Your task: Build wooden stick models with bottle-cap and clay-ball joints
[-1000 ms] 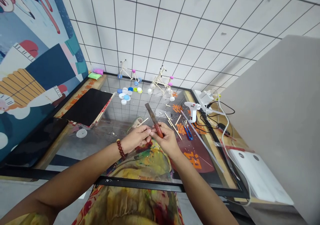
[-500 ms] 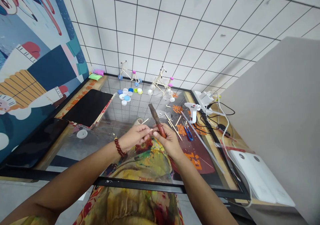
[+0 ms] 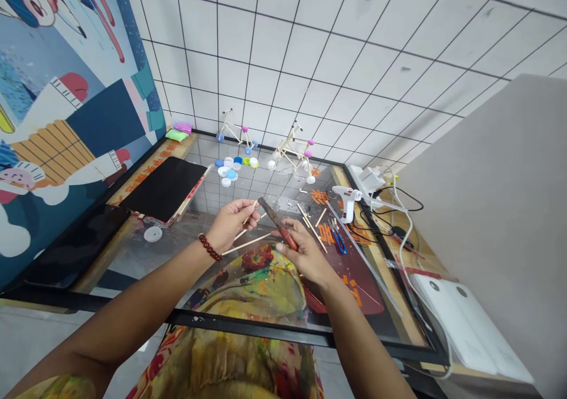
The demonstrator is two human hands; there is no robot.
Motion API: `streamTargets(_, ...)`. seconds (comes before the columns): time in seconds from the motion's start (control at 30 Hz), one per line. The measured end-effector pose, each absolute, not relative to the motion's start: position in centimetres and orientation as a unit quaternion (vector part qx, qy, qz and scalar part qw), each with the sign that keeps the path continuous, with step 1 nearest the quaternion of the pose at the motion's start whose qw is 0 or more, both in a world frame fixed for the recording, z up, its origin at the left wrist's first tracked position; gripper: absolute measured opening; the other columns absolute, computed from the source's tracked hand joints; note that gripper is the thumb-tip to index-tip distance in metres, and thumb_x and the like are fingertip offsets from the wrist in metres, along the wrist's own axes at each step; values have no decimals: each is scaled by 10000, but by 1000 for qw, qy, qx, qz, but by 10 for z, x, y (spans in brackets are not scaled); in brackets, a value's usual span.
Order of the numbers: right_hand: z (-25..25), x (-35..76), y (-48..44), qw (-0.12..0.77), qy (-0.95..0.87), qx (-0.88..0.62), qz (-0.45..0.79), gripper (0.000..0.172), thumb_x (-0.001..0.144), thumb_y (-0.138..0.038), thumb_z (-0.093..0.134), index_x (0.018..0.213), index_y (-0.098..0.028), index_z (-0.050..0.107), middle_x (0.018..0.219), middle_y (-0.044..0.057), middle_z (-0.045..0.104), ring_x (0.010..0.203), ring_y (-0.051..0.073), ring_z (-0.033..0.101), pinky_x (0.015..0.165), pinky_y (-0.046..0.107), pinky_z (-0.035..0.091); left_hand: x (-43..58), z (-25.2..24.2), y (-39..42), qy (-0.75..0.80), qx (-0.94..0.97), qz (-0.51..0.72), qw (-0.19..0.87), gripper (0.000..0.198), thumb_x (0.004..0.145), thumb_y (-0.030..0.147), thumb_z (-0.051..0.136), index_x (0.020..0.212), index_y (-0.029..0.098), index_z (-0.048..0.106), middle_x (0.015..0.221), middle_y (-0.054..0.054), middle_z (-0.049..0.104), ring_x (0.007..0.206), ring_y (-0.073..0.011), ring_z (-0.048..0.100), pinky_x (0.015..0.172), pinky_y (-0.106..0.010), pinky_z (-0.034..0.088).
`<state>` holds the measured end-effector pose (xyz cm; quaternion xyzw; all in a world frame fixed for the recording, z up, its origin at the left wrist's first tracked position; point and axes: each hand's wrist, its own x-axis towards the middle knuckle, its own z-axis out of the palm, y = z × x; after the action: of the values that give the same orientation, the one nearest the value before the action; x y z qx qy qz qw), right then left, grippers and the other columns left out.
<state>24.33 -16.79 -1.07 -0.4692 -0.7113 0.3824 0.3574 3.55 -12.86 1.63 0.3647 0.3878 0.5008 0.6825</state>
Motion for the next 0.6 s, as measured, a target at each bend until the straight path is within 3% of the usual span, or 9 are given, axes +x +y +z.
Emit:
streamTargets(0.33,-10,245,-169,347,-716,-456,399,280,836,-374,654,1068,-231,718,1228,94,498,1232,253,475,1041,409,384,33,13,-127,419,374,487,669,251,710,289,785,842,99,686,699,-59,693,572,-103,620,553,-220,482)
streamTargets(0.6,-8,245,-169,334,-736,-448,382,235,859,-343,625,1036,-207,699,1051,72,569,1007,215,578,908,368,450,35,8,-125,422,397,507,638,288,663,337,803,809,112,697,670,-48,707,569,-110,628,577,-239,495)
